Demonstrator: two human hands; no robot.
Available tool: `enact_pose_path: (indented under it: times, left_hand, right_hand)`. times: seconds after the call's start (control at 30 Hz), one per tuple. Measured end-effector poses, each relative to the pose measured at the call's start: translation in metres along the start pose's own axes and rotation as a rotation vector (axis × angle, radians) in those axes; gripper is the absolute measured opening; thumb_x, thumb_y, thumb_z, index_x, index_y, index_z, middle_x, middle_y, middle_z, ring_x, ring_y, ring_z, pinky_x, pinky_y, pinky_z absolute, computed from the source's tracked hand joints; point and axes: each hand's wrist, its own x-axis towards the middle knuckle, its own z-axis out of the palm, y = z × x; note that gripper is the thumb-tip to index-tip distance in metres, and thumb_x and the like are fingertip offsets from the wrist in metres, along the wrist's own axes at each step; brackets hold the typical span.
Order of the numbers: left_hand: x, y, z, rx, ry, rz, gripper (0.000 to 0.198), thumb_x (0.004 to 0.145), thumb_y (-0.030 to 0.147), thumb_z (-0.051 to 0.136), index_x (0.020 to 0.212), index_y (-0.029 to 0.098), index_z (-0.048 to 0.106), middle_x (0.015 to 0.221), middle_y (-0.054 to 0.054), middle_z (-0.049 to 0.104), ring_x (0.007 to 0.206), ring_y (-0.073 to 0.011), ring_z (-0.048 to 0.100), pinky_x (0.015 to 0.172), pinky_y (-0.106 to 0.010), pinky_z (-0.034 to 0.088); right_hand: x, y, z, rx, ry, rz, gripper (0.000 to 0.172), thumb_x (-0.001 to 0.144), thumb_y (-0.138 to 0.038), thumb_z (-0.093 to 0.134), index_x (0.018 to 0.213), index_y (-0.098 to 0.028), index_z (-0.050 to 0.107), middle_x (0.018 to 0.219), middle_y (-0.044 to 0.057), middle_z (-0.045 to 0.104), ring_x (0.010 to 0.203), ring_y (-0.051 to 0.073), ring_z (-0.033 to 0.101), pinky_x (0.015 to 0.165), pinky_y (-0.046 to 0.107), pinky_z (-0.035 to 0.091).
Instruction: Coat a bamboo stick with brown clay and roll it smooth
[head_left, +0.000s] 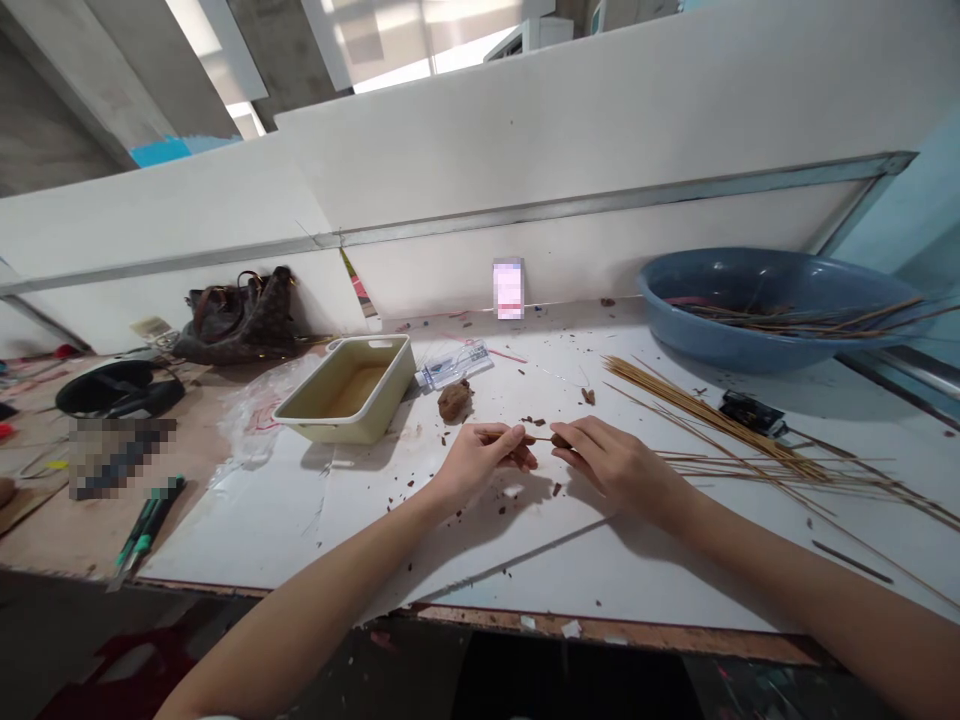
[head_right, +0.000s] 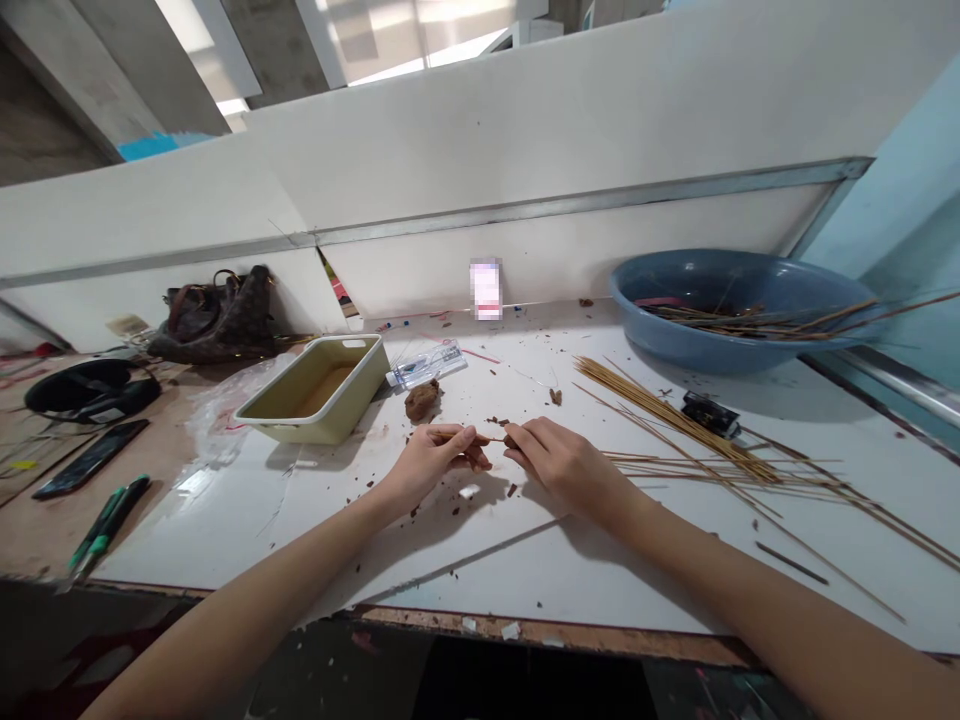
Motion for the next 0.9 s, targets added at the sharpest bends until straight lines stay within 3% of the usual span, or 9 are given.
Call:
enact_pose_path:
  times: [0.17,0.4,0.57,0.9]
  left_hand:
    - [-0.0010,-0.0020,0.0013,0.008,-0.010,0.012,0.053,0.086,0.065,0.082,0.096,0.013,0.084,0.082,-0.011,0.081,0.081,-0.0233,0.079,0.082,-0.036,0.063]
    - [-0.0010,-0.0048,0.0001,0.012,-0.018,0.014,0.050,0.086,0.064,0.082,0.093,0.015,0.084,0.083,-0.011,0.082,0.081,-0.0231,0.079,0.083,-0.036,0.064]
    - [-0.0020,-0.0046,0.0011,0.069,-0.017,0.018,0.050,0.088,0.065,0.080,0.083,0.016,0.082,0.083,-0.011,0.082,0.080,-0.0231,0.078,0.083,-0.036,0.065]
    - [-0.0012,-0.0081,0.0011,0.034,-0.022,0.019,0.048,0.089,0.063,0.080,0.085,0.015,0.083,0.080,-0.011,0.082,0.077,-0.0219,0.078,0.080,-0.035,0.063]
  right_hand:
    - [-0.0003,-0.0019,0.0013,-0.076,0.002,-0.006,0.043,0.113,-0.025,0.050,0.154,-0.012,0.047,0.104,0.014,0.074,0.091,0.028,0.074,0.079,0.042,0.063]
    - [0.0003,-0.0039,-0.0004,0.005,-0.017,0.020,0.020,0.114,-0.024,0.047,0.126,-0.015,0.061,0.091,0.008,0.067,0.075,0.022,0.067,0.067,0.034,0.056]
    - [-0.0020,-0.0033,-0.0011,0.103,-0.009,0.047,0.019,0.113,-0.024,0.048,0.124,-0.019,0.062,0.091,0.006,0.067,0.074,0.021,0.066,0.067,0.032,0.054]
    - [-0.0011,-0.0031,-0.0011,0.094,-0.027,0.054,0.020,0.114,-0.024,0.046,0.123,-0.019,0.063,0.093,0.008,0.072,0.078,0.022,0.070,0.069,0.034,0.057]
